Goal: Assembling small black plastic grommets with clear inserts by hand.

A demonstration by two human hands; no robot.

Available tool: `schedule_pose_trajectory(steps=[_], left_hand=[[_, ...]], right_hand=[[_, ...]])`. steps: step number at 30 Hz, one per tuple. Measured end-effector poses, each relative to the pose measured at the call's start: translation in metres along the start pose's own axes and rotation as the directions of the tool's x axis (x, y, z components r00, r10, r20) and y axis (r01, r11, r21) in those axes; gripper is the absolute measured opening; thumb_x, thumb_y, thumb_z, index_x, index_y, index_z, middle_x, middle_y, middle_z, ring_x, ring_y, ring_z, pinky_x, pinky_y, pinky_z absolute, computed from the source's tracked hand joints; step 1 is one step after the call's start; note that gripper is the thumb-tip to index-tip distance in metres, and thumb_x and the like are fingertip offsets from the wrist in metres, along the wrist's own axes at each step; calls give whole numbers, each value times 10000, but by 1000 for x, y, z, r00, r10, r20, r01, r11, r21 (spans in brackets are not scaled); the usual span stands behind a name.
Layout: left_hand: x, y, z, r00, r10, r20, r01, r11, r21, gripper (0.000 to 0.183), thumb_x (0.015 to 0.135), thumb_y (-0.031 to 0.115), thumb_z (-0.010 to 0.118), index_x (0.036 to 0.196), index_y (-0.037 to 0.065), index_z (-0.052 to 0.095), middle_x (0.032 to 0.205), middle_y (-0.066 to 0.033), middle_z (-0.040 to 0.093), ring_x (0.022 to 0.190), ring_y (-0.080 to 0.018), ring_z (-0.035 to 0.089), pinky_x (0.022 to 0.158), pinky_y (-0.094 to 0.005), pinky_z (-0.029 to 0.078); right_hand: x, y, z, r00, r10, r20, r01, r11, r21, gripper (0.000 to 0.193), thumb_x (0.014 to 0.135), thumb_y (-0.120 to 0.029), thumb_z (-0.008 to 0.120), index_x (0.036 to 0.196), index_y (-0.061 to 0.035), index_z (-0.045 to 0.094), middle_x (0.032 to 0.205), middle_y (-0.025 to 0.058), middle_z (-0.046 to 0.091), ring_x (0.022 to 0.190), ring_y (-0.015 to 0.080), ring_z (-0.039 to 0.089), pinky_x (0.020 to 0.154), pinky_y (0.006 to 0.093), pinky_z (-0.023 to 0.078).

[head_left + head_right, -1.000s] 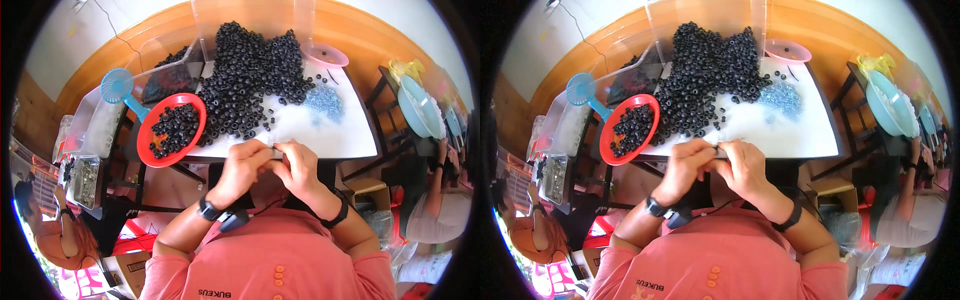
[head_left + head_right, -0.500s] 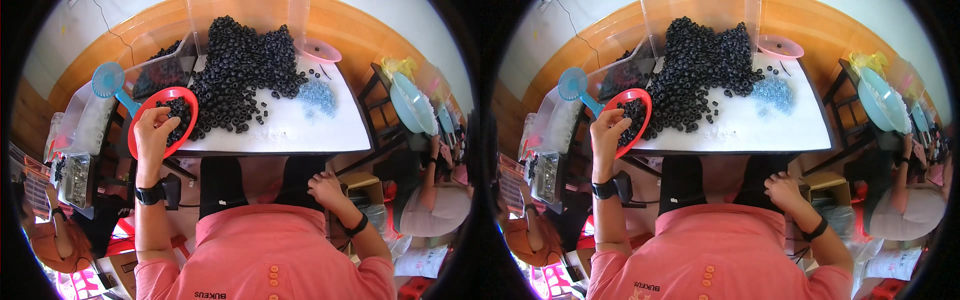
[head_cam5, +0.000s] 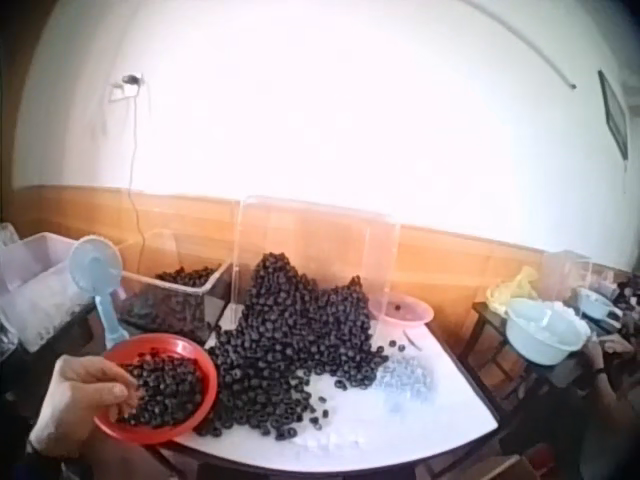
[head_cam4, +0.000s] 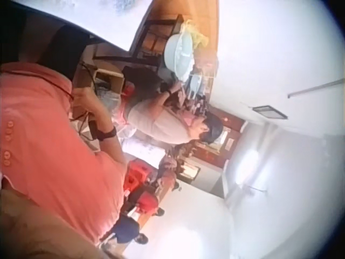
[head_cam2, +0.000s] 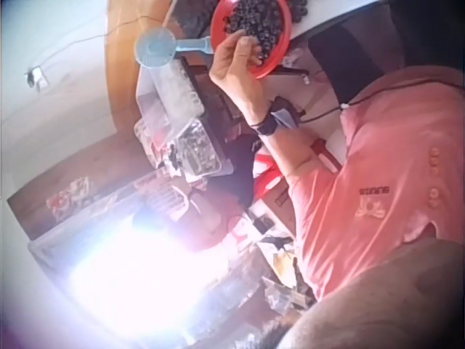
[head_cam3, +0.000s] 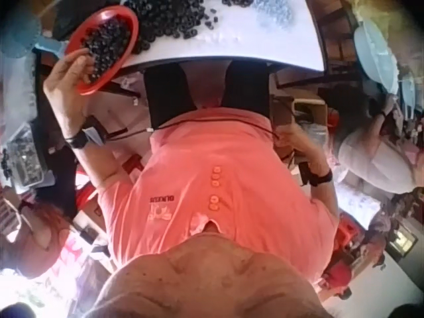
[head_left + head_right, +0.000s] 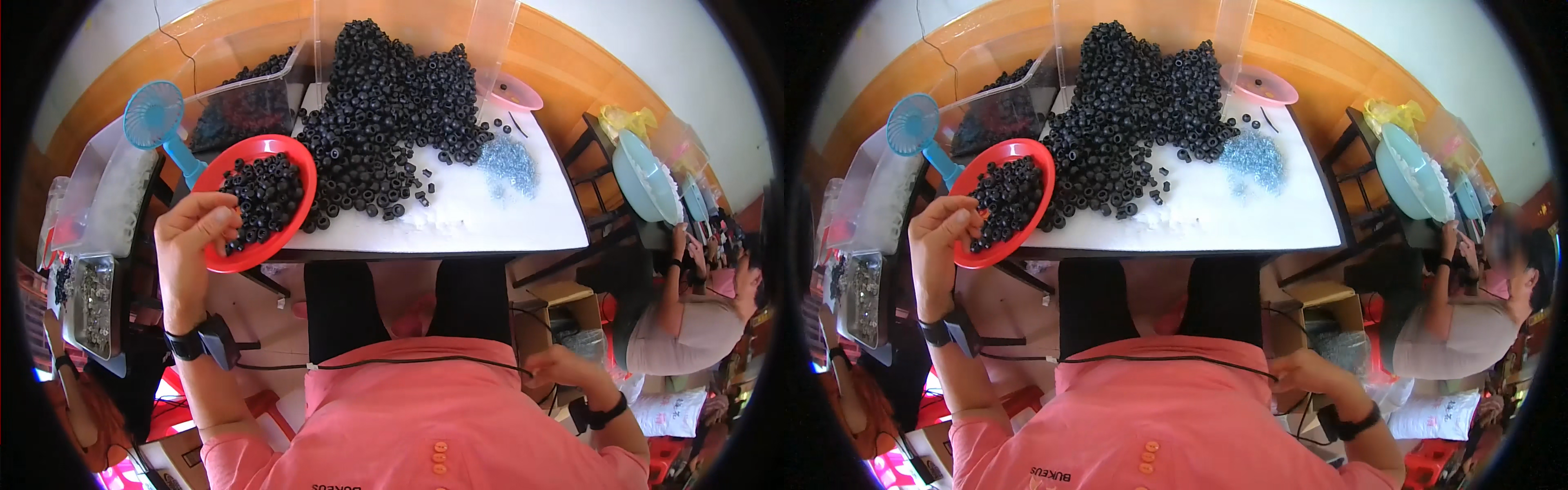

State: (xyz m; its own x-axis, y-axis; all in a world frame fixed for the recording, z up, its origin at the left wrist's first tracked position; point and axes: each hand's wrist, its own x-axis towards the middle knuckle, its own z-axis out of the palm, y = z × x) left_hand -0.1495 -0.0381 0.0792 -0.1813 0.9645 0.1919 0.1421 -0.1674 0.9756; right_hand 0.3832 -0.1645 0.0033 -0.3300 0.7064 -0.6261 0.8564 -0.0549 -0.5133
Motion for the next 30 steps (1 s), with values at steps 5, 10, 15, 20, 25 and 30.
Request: schedule_pose_trajectory(steps=[5, 10, 15, 20, 25, 30], left_hand=[[-18, 8, 43, 948, -47, 316, 56, 998, -20, 174, 832, 64, 722, 989, -10, 713, 836, 1, 672, 678, -54, 568, 599, -209, 415], [-12, 0, 67, 732, 25, 681, -79, 996, 49, 230, 804, 67, 785, 996, -20, 692, 766, -8, 618, 643, -60, 547, 552, -235, 401], [-10, -12, 63, 707, 16, 707, -157, 978, 135, 257, 788, 83, 806, 989, -21, 684, 749, -24, 611, 637, -88, 550, 550, -257, 420], [-29, -24, 53, 683, 4, 730, -204, 961, 185, 255, 783, 109, 811, 961, -18, 679, 720, -74, 601, 616, -161, 568, 568, -297, 455], [-43, -30, 79, 718, 11, 696, -160, 976, 150, 231, 799, 124, 797, 948, -14, 686, 724, -74, 621, 634, -156, 576, 583, -300, 460], [-31, -38, 129, 825, 98, 557, -137, 990, 29, 181, 849, 110, 745, 982, -5, 701, 764, -45, 657, 637, -87, 545, 580, -256, 437]], right_hand=[[-76, -48, -62, 958, -105, 267, -81, 794, 603, 207, 827, -135, 727, 932, 40, 695, 815, 122, 695, 796, 213, 683, 704, 292, 511], [-112, -70, -44, 795, -568, -214, 601, 686, 411, 186, 859, -133, 724, 962, 15, 678, 757, 91, 674, 685, 161, 662, 573, 267, 462], [39, -136, 3, 923, -380, 62, 353, 772, -529, 249, 906, -292, 625, 886, -45, 657, 826, 143, 673, 751, 289, 684, 592, 382, 494], [107, -177, -34, 545, -775, -320, 390, 572, -722, 206, 852, -265, 703, 786, -100, 598, 721, 71, 598, 620, 278, 602, 571, 406, 453], [173, -209, -112, 360, -715, -599, 355, 699, -621, 70, 853, -92, 646, 921, -81, 654, 859, 106, 673, 818, 346, 666, 676, 456, 512], [220, -214, -133, 565, -634, -528, 174, 717, -674, 126, 811, -130, 698, 921, -73, 679, 938, 98, 686, 879, 323, 673, 741, 467, 514]])
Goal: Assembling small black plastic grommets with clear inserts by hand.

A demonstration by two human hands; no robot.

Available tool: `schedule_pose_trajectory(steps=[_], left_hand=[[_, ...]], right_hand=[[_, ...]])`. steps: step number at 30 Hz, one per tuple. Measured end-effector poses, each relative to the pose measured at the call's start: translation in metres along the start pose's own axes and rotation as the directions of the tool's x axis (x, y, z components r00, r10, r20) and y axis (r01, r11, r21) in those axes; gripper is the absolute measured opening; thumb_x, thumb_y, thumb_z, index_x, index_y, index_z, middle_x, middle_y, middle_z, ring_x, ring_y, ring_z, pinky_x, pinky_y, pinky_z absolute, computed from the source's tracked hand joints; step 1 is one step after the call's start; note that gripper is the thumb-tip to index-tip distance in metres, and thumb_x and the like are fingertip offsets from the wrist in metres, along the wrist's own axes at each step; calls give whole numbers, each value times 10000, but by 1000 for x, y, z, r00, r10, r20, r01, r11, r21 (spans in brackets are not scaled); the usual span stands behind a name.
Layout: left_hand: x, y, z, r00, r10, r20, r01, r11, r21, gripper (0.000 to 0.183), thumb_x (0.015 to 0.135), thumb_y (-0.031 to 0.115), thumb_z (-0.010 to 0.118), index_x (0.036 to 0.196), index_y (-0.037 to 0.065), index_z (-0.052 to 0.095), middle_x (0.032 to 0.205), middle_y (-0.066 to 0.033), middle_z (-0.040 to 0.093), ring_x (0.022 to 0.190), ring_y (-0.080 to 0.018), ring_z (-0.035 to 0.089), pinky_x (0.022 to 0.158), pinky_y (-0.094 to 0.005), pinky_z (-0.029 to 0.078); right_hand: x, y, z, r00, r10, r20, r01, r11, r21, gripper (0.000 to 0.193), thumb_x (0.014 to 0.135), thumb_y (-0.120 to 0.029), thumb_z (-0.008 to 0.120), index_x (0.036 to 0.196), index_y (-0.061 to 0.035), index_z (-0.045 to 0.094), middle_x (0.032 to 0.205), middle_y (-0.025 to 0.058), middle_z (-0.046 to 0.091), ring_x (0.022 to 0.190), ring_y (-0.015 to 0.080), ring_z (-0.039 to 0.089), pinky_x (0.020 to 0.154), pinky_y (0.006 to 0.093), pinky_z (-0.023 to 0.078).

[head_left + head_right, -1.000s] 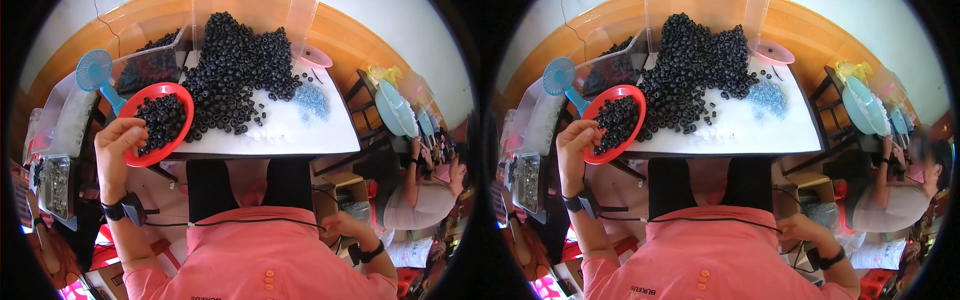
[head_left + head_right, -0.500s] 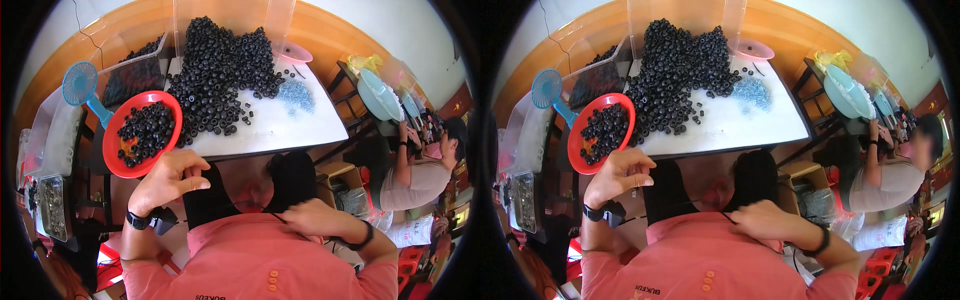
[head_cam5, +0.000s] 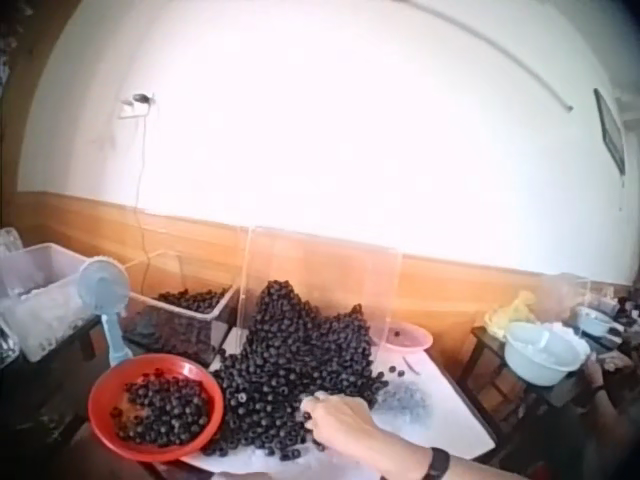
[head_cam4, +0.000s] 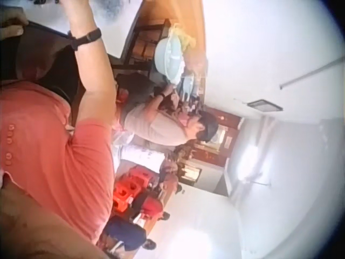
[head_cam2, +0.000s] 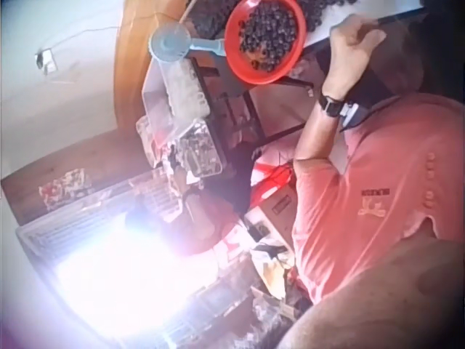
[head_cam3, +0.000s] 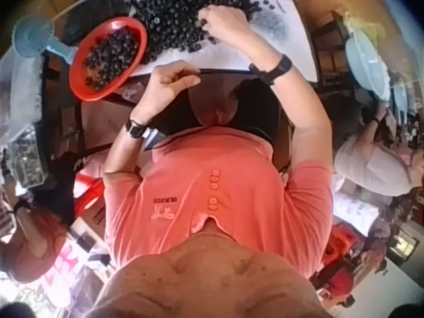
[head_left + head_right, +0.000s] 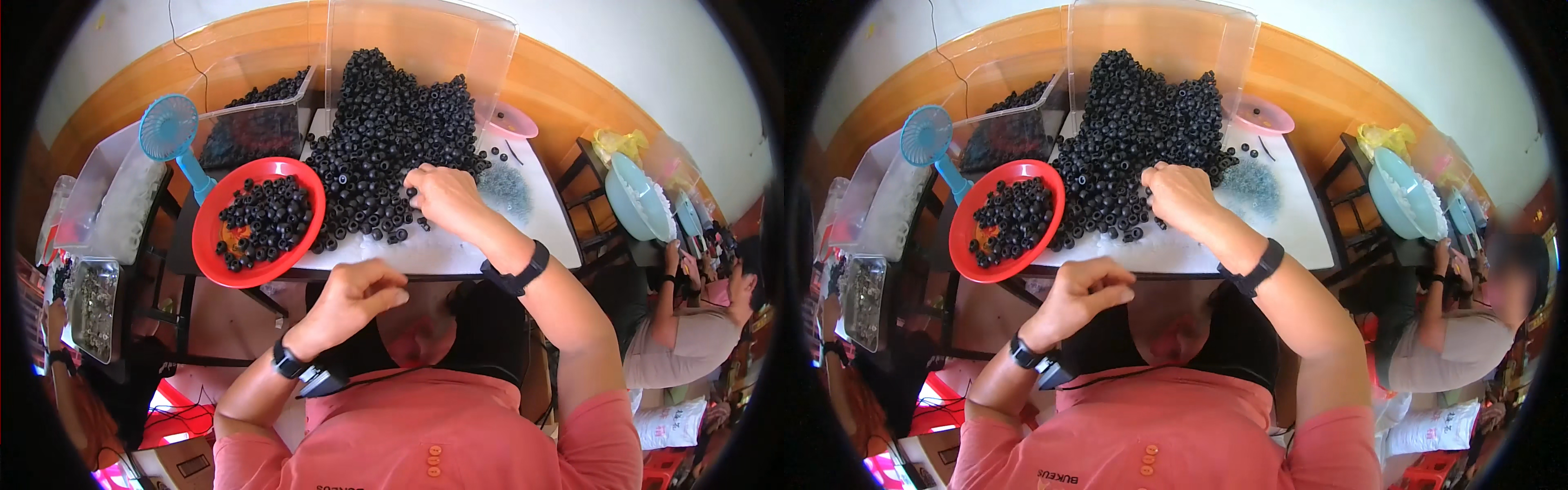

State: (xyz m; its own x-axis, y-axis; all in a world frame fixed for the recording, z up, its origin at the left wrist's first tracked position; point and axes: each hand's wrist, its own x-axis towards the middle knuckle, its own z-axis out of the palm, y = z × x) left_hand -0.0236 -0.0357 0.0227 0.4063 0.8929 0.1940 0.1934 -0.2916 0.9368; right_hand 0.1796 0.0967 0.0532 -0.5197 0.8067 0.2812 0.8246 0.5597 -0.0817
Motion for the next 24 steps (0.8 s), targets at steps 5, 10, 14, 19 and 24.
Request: schedule_pose_trajectory(steps=[5, 10, 14, 19, 24], left_hand=[[35, -8, 21, 981, 124, -148, -118, 992, 45, 181, 865, 101, 723, 1012, -3, 705, 786, -22, 655, 631, -55, 529, 579, -230, 433], [57, -17, 31, 993, 39, -107, -49, 994, -97, 194, 885, 104, 710, 1041, -12, 704, 861, -26, 699, 706, -54, 595, 580, -214, 450], [60, -7, 31, 977, -166, -138, 122, 953, -278, 183, 888, 83, 694, 1047, -7, 711, 845, -30, 698, 718, -61, 596, 593, -211, 461], [57, -7, 35, 946, -241, -216, 150, 918, -366, 180, 893, 60, 679, 1061, 6, 714, 852, -16, 678, 711, -52, 571, 613, -197, 467], [60, -3, 47, 943, 25, -331, -138, 937, -322, 202, 897, -3, 672, 1097, -20, 701, 985, -49, 643, 861, -91, 628, 607, -214, 472]], right_hand=[[11, 16, 2, 999, 15, 52, -13, 999, -37, 157, 782, -141, 724, 921, -75, 691, 948, 92, 681, 897, 322, 675, 740, 456, 519], [6, 16, -1, 996, -73, 51, 74, 997, -27, 163, 764, -104, 719, 922, -87, 684, 966, 84, 674, 909, 327, 666, 755, 464, 521], [-2, 25, 0, 998, -58, -38, 56, 997, -48, 189, 769, -63, 719, 956, -80, 697, 929, 85, 670, 862, 281, 675, 736, 403, 537], [-44, 26, -15, 990, 136, -23, -68, 623, 779, 161, 817, -21, 733, 977, -24, 708, 859, 25, 678, 793, 113, 640, 712, 258, 514], [-75, -5, -15, 922, 340, 183, -219, 70, 973, 119, 852, -43, 718, 968, -16, 705, 870, 50, 700, 779, 127, 658, 679, 256, 505]])
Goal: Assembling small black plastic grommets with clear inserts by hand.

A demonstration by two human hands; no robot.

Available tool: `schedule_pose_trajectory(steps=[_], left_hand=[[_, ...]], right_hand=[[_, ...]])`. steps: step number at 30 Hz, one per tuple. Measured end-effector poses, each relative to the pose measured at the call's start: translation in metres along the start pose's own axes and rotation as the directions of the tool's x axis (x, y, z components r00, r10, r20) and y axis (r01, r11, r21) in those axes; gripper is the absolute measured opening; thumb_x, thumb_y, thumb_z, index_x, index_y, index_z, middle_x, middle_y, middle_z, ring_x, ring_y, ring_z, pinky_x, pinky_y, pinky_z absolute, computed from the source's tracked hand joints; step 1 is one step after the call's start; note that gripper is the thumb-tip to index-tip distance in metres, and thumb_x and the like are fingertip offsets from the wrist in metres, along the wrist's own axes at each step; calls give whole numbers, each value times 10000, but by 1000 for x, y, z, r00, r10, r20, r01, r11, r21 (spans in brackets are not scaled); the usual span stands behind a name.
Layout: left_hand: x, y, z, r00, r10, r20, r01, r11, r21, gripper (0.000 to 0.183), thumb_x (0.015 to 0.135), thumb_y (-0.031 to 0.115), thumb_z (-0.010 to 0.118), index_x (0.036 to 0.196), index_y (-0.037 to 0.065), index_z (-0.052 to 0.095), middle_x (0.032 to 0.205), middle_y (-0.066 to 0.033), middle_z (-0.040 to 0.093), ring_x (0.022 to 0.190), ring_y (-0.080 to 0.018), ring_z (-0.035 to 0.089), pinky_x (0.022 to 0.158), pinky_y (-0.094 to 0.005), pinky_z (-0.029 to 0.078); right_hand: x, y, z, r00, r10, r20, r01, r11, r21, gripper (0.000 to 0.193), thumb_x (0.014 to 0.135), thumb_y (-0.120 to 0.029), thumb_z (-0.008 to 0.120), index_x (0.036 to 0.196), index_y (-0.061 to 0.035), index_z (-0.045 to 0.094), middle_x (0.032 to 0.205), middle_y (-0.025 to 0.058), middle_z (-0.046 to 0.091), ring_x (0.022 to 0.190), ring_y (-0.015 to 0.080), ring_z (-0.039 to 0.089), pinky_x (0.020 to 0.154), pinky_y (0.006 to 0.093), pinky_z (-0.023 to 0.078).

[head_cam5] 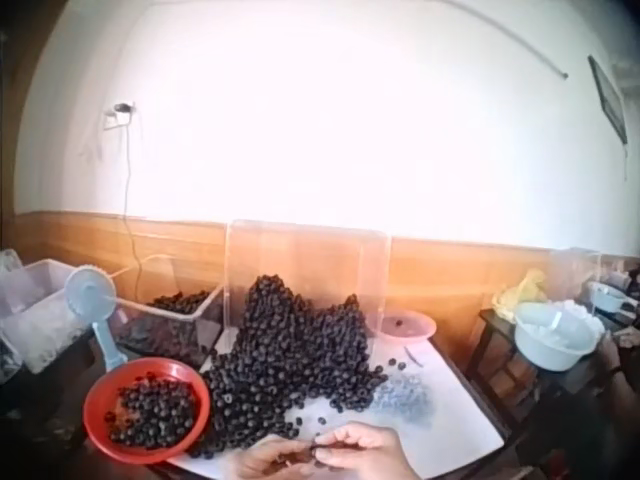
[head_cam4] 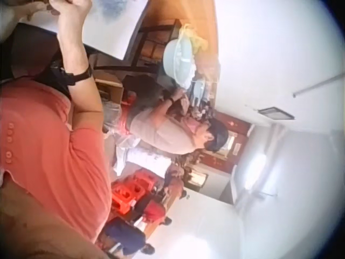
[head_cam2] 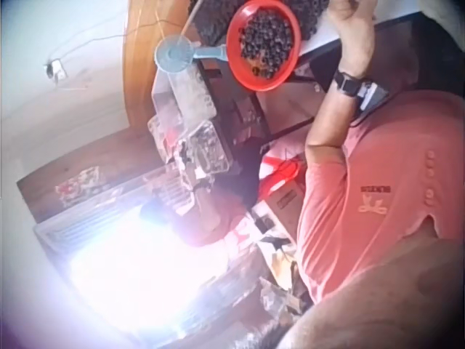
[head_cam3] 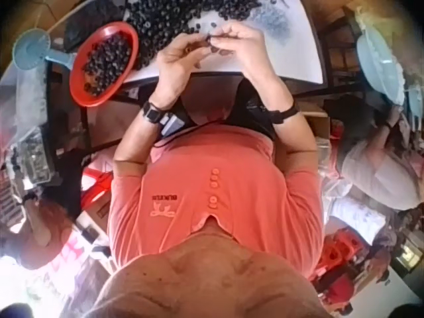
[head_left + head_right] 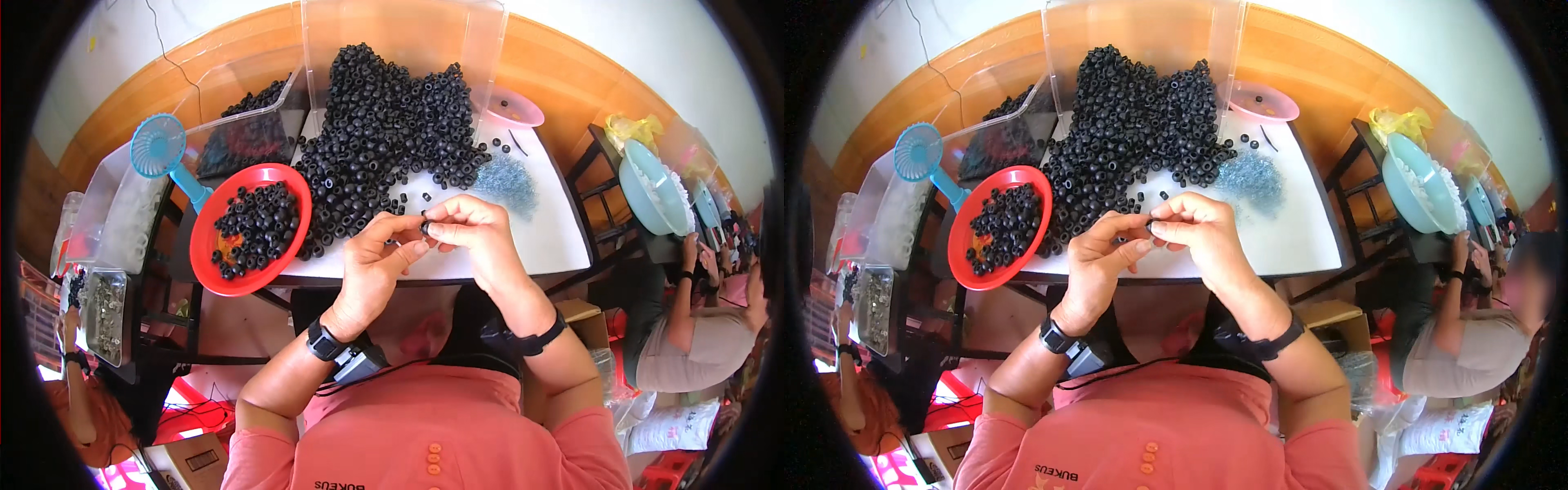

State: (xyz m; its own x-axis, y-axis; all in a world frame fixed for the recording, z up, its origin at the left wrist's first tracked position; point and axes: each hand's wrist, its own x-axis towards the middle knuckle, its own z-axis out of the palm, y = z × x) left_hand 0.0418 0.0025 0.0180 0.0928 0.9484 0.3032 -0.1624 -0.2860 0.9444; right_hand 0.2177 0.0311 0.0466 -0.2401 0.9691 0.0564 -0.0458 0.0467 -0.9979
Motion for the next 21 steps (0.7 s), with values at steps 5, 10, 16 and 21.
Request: schedule_pose_trajectory(steps=[5, 10, 16, 21], left_hand=[[-1, -4, 7, 1000, 16, -6, -15, 995, 100, 207, 882, -24, 677, 1088, -12, 698, 955, -47, 612, 852, -110, 635, 664, -225, 491], [-5, -4, 9, 998, 60, -18, -58, 994, 95, 206, 857, -78, 651, 1052, -20, 682, 948, -67, 599, 853, -151, 636, 757, -261, 506], [-5, -7, 16, 985, 170, 10, -162, 920, 357, 214, 845, -89, 635, 1039, -6, 673, 943, -77, 597, 817, -158, 574, 736, -273, 473], [-4, -13, 9, 980, 196, 29, -190, 894, 406, 200, 844, -84, 639, 1029, -15, 665, 929, -82, 600, 813, -158, 574, 728, -268, 472]], right_hand=[[-14, 19, 6, 995, 70, -71, -50, 966, 255, 38, 885, -39, 694, 917, -30, 676, 885, 69, 707, 787, 150, 676, 660, 251, 500], [-20, 19, 14, 994, 22, -105, 2, 976, 218, 35, 887, -55, 701, 886, -56, 666, 828, 23, 672, 741, 82, 608, 629, 223, 451], [-21, 31, 11, 984, -113, -137, 127, 987, 101, 59, 884, -25, 696, 859, -27, 642, 795, 5, 655, 716, 68, 580, 629, 229, 453], [-13, 15, -38, 733, -659, -168, 280, 517, -809, 88, 792, -28, 676, 824, -80, 612, 796, 101, 644, 723, 320, 647, 626, 410, 502]])
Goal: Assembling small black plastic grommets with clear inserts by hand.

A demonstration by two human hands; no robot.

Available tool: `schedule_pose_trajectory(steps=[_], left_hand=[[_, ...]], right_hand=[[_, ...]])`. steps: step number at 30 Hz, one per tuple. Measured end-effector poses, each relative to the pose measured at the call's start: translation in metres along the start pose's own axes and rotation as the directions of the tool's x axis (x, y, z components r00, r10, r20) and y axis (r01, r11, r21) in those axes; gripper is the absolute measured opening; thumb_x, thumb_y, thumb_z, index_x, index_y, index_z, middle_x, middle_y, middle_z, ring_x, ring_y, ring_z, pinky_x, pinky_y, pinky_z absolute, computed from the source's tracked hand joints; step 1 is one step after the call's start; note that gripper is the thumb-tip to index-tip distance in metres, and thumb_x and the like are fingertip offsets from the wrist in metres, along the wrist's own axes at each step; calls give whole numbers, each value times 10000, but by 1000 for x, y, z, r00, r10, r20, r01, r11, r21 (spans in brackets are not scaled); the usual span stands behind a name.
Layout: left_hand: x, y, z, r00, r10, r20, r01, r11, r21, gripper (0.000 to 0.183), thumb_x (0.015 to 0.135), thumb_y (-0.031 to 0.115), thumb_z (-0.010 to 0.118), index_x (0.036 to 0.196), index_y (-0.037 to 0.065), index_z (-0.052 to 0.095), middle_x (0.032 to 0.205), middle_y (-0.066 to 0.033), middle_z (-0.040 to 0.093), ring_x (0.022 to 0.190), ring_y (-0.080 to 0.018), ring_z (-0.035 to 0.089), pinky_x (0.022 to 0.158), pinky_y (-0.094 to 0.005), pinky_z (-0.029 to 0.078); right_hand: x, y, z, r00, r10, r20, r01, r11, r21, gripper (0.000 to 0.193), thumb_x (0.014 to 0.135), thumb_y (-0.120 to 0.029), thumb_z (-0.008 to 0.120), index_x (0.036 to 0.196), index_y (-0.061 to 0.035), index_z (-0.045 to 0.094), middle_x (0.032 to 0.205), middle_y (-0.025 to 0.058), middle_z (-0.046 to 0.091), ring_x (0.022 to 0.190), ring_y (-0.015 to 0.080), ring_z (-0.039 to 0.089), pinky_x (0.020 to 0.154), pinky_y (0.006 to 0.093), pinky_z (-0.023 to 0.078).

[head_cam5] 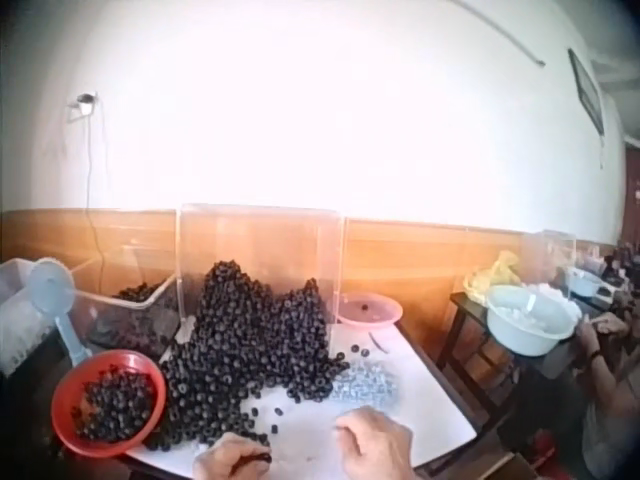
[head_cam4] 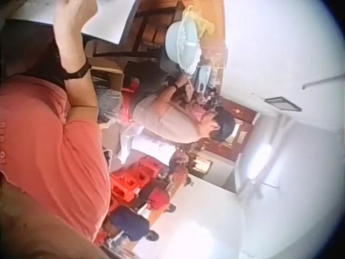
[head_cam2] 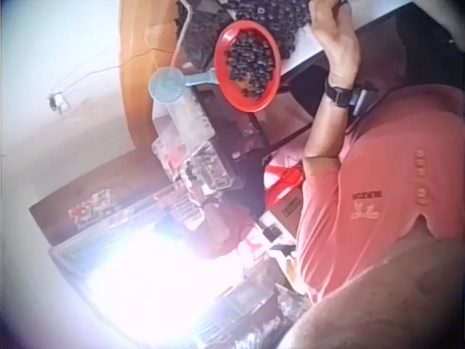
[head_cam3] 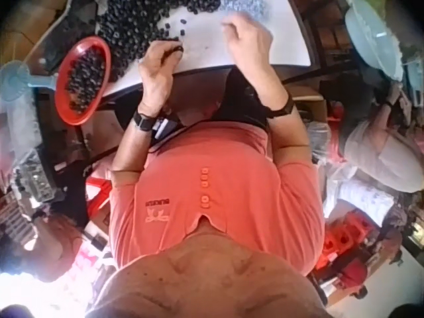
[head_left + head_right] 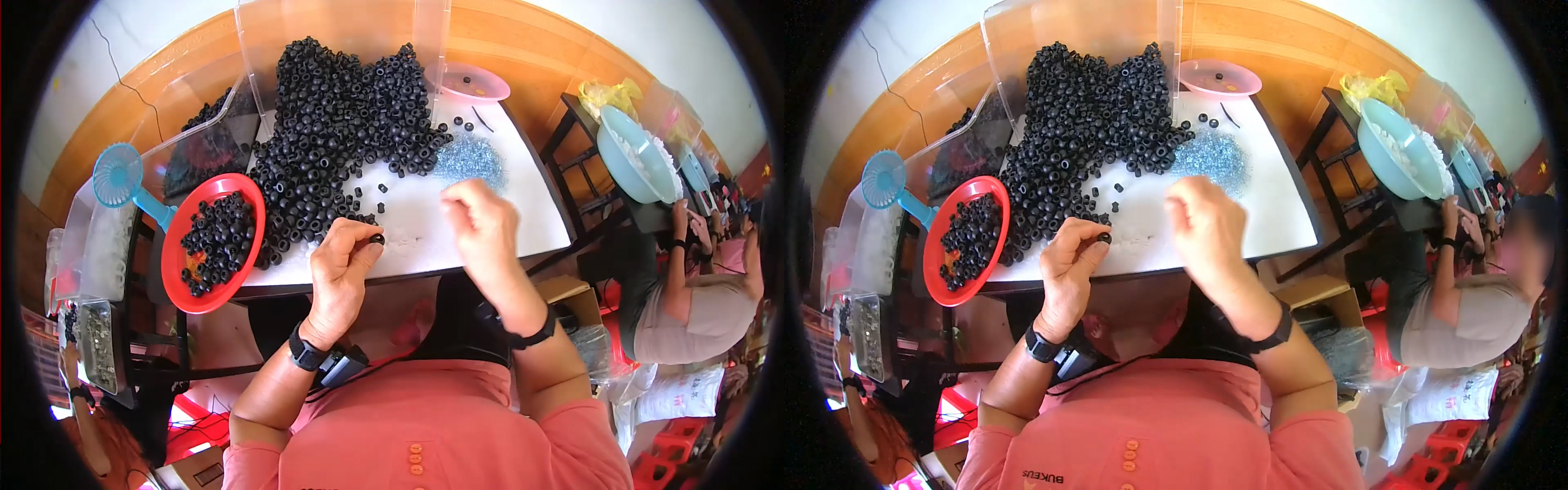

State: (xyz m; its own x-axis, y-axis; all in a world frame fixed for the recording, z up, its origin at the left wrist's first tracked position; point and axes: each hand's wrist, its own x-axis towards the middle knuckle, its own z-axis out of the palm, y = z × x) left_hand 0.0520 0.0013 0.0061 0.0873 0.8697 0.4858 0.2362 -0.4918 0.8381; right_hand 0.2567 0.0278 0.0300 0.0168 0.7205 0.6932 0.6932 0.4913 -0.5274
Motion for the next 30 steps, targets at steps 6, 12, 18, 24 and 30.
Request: schedule_pose_trajectory(steps=[6, 12, 18, 24, 30], left_hand=[[-2, -3, 1, 996, -80, 48, 84, 992, -90, 205, 814, -82, 662, 1008, -16, 670, 891, -76, 600, 799, -165, 574, 716, -270, 472], [-3, -5, 4, 999, 14, 47, -13, 1000, -23, 221, 794, -75, 668, 1003, -3, 676, 889, -83, 599, 802, -195, 564, 713, -295, 472], [-4, -11, 1, 996, 16, 84, -16, 1000, -7, 242, 792, -74, 669, 1018, 9, 690, 936, -66, 597, 843, -160, 559, 732, -264, 469], [-4, -9, 4, 995, 38, 87, -40, 999, 21, 247, 782, -70, 677, 1014, 14, 689, 942, -69, 607, 856, -173, 563, 726, -266, 475], [-4, -8, 3, 993, 65, 101, -72, 995, 72, 244, 774, -65, 682, 1008, 5, 684, 946, -82, 612, 858, -190, 577, 705, -273, 492]], right_hand=[[0, 30, -18, 964, 29, 263, 140, 786, -602, 87, 753, -56, 680, 833, -61, 647, 797, 109, 651, 747, 324, 645, 632, 448, 493], [8, 20, 1, 965, -139, 224, 216, 904, -369, 118, 757, -59, 706, 866, -58, 660, 865, 113, 665, 812, 309, 649, 685, 430, 492], [10, 29, 1, 997, -21, 78, 39, 972, -230, 80, 758, -51, 708, 806, -72, 647, 787, 108, 653, 807, 308, 644, 680, 440, 488], [8, 24, 12, 965, -79, 250, 203, 829, -521, 67, 756, -46, 699, 787, -80, 650, 767, 100, 649, 794, 318, 645, 668, 452, 489], [21, 18, 16, 984, -76, 161, 116, 962, -249, 67, 743, -54, 666, 809, -57, 661, 817, 110, 660, 828, 314, 654, 732, 423, 490]])
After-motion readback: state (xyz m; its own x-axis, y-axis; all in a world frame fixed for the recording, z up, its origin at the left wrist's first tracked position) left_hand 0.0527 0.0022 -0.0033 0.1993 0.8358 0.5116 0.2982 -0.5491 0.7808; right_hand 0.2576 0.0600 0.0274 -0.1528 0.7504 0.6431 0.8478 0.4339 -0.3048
